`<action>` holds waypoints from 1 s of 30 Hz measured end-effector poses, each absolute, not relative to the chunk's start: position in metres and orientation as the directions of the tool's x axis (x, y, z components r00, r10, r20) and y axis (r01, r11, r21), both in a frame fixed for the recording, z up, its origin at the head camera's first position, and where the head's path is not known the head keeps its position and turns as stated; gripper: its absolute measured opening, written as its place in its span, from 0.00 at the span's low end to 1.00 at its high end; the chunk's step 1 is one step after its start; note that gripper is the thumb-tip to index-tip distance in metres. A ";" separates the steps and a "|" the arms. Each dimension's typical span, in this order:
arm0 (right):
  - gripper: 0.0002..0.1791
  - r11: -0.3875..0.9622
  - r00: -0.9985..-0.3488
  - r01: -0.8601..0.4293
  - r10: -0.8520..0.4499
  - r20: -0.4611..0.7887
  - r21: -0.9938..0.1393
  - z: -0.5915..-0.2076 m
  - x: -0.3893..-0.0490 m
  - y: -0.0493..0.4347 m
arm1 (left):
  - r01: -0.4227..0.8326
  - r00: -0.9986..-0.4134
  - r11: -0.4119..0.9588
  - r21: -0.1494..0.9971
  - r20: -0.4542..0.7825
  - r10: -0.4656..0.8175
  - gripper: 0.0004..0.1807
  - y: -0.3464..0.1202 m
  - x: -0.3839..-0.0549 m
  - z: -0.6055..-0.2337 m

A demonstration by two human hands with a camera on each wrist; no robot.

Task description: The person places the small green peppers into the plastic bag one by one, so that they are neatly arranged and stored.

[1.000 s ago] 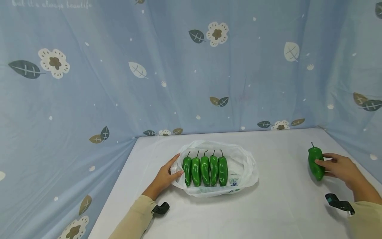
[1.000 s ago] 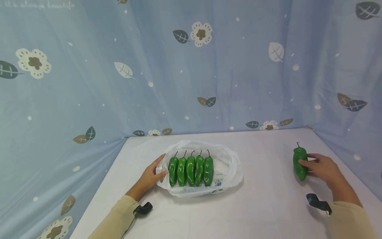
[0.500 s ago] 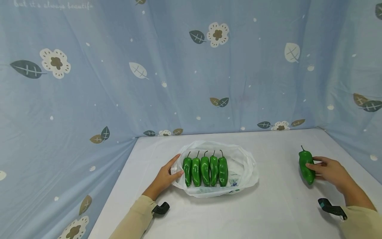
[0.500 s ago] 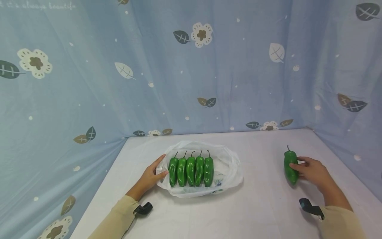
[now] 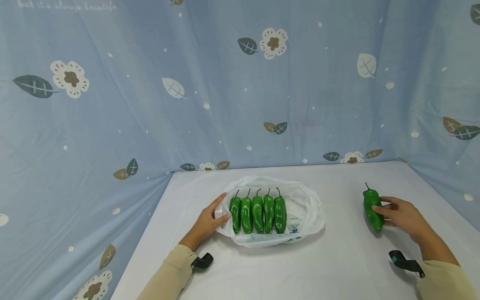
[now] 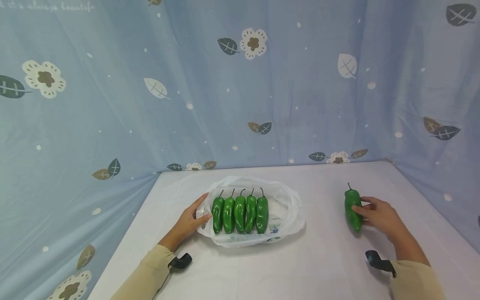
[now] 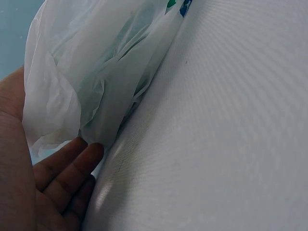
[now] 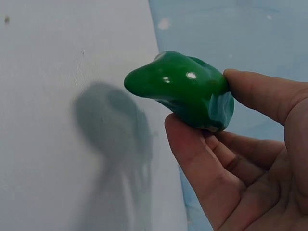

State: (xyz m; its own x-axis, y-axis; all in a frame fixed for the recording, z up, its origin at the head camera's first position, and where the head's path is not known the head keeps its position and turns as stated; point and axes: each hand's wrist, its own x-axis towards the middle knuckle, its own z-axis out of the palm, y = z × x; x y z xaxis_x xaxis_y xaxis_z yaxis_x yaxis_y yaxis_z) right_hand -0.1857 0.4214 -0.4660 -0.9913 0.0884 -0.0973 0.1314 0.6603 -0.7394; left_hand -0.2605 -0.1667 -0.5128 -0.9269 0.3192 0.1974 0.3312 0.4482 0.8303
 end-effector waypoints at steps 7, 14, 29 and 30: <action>0.49 0.652 -0.994 0.109 0.063 -0.089 -0.750 -0.466 -0.184 0.404 | 0.331 -0.926 0.443 0.833 0.197 0.321 0.41 -0.167 -0.261 -0.516; 0.48 0.653 -0.997 0.071 0.042 -0.058 -0.754 -0.460 -0.180 0.388 | 0.335 -0.925 0.434 0.836 0.205 0.320 0.41 -0.166 -0.260 -0.516; 0.44 0.662 -1.000 -0.012 -0.013 0.004 -0.750 -0.441 -0.178 0.352 | 0.332 -0.926 0.430 0.839 0.202 0.320 0.41 -0.166 -0.261 -0.515; 0.44 0.656 -1.000 -0.019 -0.022 0.006 -0.754 -0.440 -0.179 0.349 | 0.328 -0.927 0.432 0.840 0.199 0.316 0.41 -0.167 -0.261 -0.515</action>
